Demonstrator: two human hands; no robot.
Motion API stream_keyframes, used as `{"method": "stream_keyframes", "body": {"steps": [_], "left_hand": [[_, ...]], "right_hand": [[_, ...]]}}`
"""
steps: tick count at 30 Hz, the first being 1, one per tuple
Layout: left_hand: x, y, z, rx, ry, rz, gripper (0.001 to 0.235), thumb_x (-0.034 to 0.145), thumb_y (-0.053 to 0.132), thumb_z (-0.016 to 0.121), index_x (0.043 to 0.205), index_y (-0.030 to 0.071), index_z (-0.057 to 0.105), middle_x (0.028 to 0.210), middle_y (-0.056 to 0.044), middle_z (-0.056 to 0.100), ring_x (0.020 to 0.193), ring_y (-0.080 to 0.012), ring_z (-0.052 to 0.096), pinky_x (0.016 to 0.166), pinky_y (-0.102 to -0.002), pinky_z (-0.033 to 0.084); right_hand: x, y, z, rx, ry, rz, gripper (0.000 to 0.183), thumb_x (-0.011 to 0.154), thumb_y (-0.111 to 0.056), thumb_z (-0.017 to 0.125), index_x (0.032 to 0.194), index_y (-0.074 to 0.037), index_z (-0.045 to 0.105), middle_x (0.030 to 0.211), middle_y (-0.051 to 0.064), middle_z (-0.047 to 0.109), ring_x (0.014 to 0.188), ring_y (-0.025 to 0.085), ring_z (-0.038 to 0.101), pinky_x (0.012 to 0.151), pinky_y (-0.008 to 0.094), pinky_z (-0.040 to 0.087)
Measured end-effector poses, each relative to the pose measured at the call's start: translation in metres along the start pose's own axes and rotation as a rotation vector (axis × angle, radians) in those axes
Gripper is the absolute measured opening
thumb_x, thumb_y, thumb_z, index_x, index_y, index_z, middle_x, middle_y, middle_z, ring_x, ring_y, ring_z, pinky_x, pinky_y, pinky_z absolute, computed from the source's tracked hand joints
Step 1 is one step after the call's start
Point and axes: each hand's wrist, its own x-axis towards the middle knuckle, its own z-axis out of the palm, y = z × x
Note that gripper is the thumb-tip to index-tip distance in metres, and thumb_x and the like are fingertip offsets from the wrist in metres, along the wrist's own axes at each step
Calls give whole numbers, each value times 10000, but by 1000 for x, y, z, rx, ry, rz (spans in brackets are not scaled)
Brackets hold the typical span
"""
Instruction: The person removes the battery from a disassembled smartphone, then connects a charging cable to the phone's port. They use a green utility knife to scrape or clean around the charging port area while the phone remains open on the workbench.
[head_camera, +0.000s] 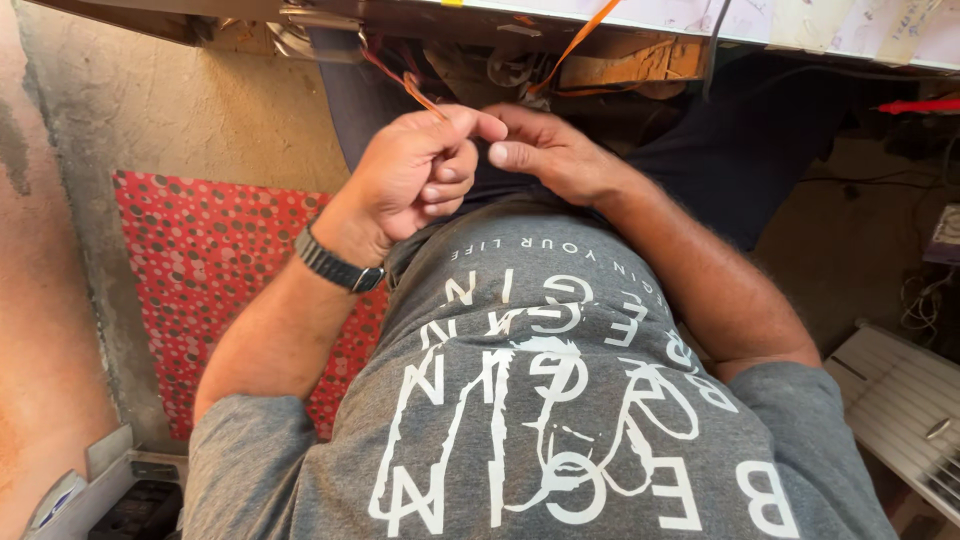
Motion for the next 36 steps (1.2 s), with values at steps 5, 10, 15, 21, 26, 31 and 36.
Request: {"method": "stream_keyframes", "body": {"steps": [5,10,15,21,26,31,36], "left_hand": [[-29,35,25,-17,-61,86,314,1095,230,481,1161,-38,630,613,7,452,448,-61,367,382,-210,294],[-47,54,26,50,-7,252,294,1122,227,540,1134,-48,643,609,0,426,460,-92,357,429,-251,304],[-40,66,19,134,139,430,280,1173,207,537,1146,-51,643,639,-34,472,498,-115,403,465,-266,325],[-34,77,49,1168,427,247,377,1082,304,636,924,-28,723,616,-97,604,520,-151,511,469,-300,388],[-55,77,103,1422,358,586,227,956,222,802,1073,39,738,747,-48,661,646,-116,617,590,-277,487],[-44,76,151,1366,95,982,351,871,86,862,1176,30,698,1009,-93,682,736,-140,625,656,-271,525],[-20,82,176,1390,42,1197,371,898,138,864,1196,29,670,1089,-112,661,778,-189,647,681,-289,540]], "right_hand": [[-17,-33,10,278,-21,151,232,1100,-184,639,1182,33,645,866,76,649,830,186,666,832,355,572],[-68,-82,-4,317,154,160,208,1082,-110,618,1209,46,671,795,79,631,695,152,612,689,314,549],[-122,-123,-13,202,342,88,226,1063,-32,603,1270,45,649,827,133,653,688,180,620,606,260,508],[-148,-163,-13,456,282,-247,271,973,-45,611,1201,91,667,1073,282,718,858,340,770,755,393,632],[-135,-171,6,364,373,-360,210,1009,80,660,1218,94,672,1124,316,714,902,328,764,774,399,639],[-95,-174,11,311,499,-366,128,1020,73,678,1145,99,671,1072,304,723,883,291,762,754,376,647],[-62,-178,10,253,543,-361,113,999,44,697,1105,80,677,1043,250,730,863,273,762,766,375,662]]}}
